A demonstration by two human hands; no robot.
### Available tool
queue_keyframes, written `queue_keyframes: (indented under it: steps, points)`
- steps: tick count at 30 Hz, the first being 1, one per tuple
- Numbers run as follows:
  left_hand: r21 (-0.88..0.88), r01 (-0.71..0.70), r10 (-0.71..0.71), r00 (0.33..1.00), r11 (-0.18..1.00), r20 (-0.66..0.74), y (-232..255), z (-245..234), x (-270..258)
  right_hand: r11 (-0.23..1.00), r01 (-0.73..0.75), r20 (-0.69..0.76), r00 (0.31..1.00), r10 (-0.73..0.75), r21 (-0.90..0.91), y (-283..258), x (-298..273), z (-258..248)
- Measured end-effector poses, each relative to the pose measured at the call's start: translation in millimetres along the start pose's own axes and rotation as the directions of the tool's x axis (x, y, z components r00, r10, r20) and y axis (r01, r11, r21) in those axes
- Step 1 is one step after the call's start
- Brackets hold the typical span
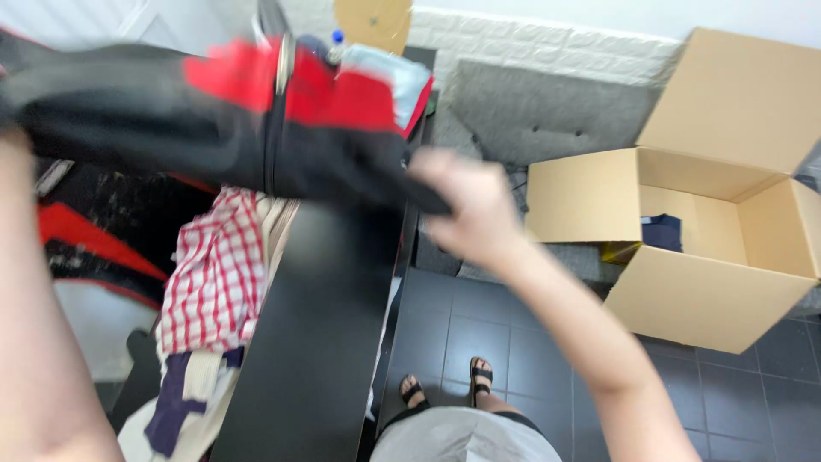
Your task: Folding various items of clothing on a desk and placing them into a cardboard box
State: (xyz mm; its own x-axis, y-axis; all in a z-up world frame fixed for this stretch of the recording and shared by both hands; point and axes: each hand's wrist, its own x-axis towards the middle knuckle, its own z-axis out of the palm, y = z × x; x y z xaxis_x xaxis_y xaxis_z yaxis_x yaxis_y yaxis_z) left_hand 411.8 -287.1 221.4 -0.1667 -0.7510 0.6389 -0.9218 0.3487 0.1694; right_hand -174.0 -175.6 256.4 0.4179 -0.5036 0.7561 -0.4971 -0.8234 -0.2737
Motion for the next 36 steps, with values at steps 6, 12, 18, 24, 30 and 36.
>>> queue_keyframes:
  steps: [6,12,18,24,30,36]
  points:
    - [0.346,-0.136,0.11,0.99,0.928,0.093,-25,59,-203,0.981,-0.093,0.433,0.901,0.011,0.169,-34,-146,154]
    - [0.386,0.266,-0.399,0.858,0.883,0.324,14,102,-372,0.934,-0.206,0.662,0.748,-0.041,0.291,-71,-236,221]
    - [0.023,0.546,-0.546,0.833,0.837,0.085,237,67,-335,0.814,-0.348,0.74,0.657,-0.141,0.465,-72,-226,209]
    - [0.121,0.724,-0.734,0.67,0.679,0.111,377,130,-353,0.796,-0.417,0.592,0.801,0.093,0.438,22,-168,208]
    - [0.414,0.784,-0.875,0.479,0.463,0.072,405,180,-361,0.941,-0.314,0.292,0.918,0.268,0.123,174,-133,243]
    - [0.166,0.95,-0.958,0.279,0.265,-0.065,407,174,-342,0.839,-0.531,0.262,0.799,0.542,-0.115,296,-125,287]
